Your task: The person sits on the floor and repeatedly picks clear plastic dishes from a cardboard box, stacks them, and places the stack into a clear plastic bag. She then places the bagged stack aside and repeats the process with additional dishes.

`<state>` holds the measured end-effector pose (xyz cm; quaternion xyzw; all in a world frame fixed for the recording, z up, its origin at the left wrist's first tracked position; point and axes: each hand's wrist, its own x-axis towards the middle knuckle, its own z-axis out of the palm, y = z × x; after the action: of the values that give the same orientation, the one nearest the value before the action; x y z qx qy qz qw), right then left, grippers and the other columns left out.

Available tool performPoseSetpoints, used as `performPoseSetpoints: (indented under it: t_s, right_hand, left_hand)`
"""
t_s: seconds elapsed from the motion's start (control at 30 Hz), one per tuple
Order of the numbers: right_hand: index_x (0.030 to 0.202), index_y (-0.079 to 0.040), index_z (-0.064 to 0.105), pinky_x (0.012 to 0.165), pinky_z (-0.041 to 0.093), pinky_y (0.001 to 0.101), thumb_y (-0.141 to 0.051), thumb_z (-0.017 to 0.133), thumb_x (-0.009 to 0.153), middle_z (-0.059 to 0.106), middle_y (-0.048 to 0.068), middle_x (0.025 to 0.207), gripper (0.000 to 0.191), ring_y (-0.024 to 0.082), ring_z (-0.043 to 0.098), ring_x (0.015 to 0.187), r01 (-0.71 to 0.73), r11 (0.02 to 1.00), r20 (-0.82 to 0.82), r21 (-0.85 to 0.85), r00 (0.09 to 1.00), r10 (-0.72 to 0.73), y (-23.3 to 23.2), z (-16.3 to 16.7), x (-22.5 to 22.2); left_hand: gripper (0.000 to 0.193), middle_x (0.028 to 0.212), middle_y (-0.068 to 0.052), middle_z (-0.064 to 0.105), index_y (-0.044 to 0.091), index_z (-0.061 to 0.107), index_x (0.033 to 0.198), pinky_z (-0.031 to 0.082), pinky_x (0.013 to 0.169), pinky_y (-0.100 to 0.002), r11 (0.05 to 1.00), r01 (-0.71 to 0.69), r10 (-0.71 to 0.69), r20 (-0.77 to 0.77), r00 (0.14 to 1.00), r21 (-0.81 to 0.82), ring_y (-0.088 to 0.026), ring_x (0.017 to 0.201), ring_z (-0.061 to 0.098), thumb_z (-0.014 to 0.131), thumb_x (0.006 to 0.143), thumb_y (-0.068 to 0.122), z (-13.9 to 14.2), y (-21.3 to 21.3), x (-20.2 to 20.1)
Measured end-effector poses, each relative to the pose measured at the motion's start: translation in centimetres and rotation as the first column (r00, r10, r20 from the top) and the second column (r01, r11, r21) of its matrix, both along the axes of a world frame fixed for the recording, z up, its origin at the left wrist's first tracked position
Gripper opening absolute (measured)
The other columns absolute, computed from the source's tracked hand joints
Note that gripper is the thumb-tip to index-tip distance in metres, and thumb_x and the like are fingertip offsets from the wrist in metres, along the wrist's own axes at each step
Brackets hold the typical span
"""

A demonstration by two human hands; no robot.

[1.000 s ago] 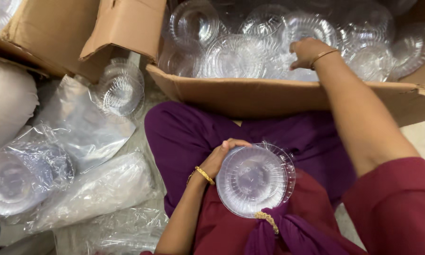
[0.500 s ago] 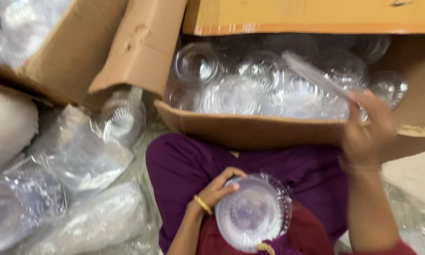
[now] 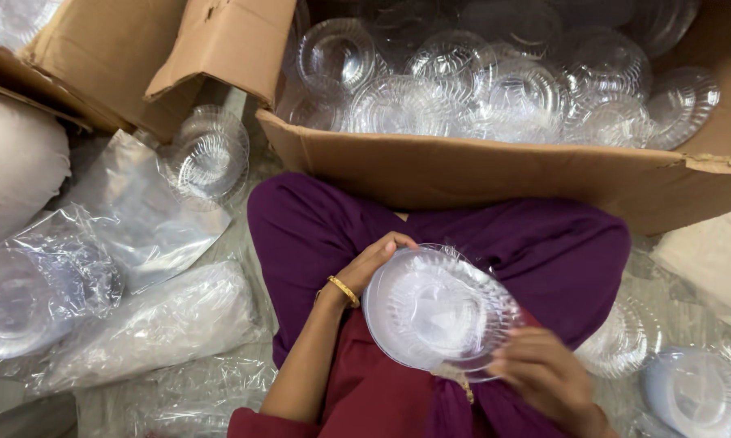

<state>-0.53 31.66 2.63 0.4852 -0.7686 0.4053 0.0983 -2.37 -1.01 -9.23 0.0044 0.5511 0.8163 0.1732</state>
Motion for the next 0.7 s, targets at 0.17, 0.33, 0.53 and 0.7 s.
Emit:
performPoseSetpoints:
  t_s: [0.17,0.33,0.53,0.7]
  right_hand:
    - [0.096,-0.01,0.075,0.089,0.063,0.0351,-0.015,0.078,0.08,0.075,0.004,0.103,0.017,0.017,0.076,0.095,-0.003,0.998,-0.024,-0.067,1.0,0.002,0.6,0.9,0.2]
    - [0.092,-0.007,0.074,0.086,0.065,0.0335,-0.012,0.084,0.081,0.075,0.004,0.1,0.016,0.021,0.077,0.098,-0.14,0.989,0.327,-0.051,0.933,0.149,-2.1,-2.5,0.8]
    - [0.102,-0.006,0.076,0.082,0.065,0.0292,-0.012,0.084,0.082,0.075,0.004,0.107,0.022,0.017,0.076,0.097,-0.128,0.984,0.083,-0.127,0.987,0.139,-2.0,-0.3,0.3]
    - [0.112,-0.012,0.076,0.096,0.059,0.0402,-0.017,0.077,0.081,0.074,0.001,0.118,0.031,0.018,0.071,0.111,0.028,0.982,-0.177,0.185,0.984,0.005,-0.2,3.7,0.6]
  left_hand:
    - [0.071,0.124,-0.009,0.065,0.01,0.061,0.127,0.054,0.101,-0.037,0.999,0.0,-0.001,0.004,1.0,0.034,-0.02,0.118,0.063,0.047,0.096,0.072,0.2,-0.1,0.0]
    - [0.061,0.118,-0.01,0.066,0.009,0.059,0.127,0.054,0.097,-0.038,0.999,0.025,-0.024,-0.012,1.0,0.037,-0.021,0.113,0.064,0.055,0.096,0.062,0.5,-0.1,-0.1]
    - [0.05,0.122,-0.009,0.065,0.01,0.06,0.126,0.051,0.1,-0.037,0.998,0.026,-0.023,0.049,0.999,-0.06,-0.021,0.116,0.063,0.064,0.09,0.046,1.4,-0.4,-0.1]
    - [0.049,0.123,-0.009,0.064,0.011,0.06,0.126,0.051,0.1,-0.037,0.999,0.033,-0.031,0.059,0.998,-0.028,-0.022,0.116,0.063,0.064,0.089,0.043,1.8,-0.3,-0.1]
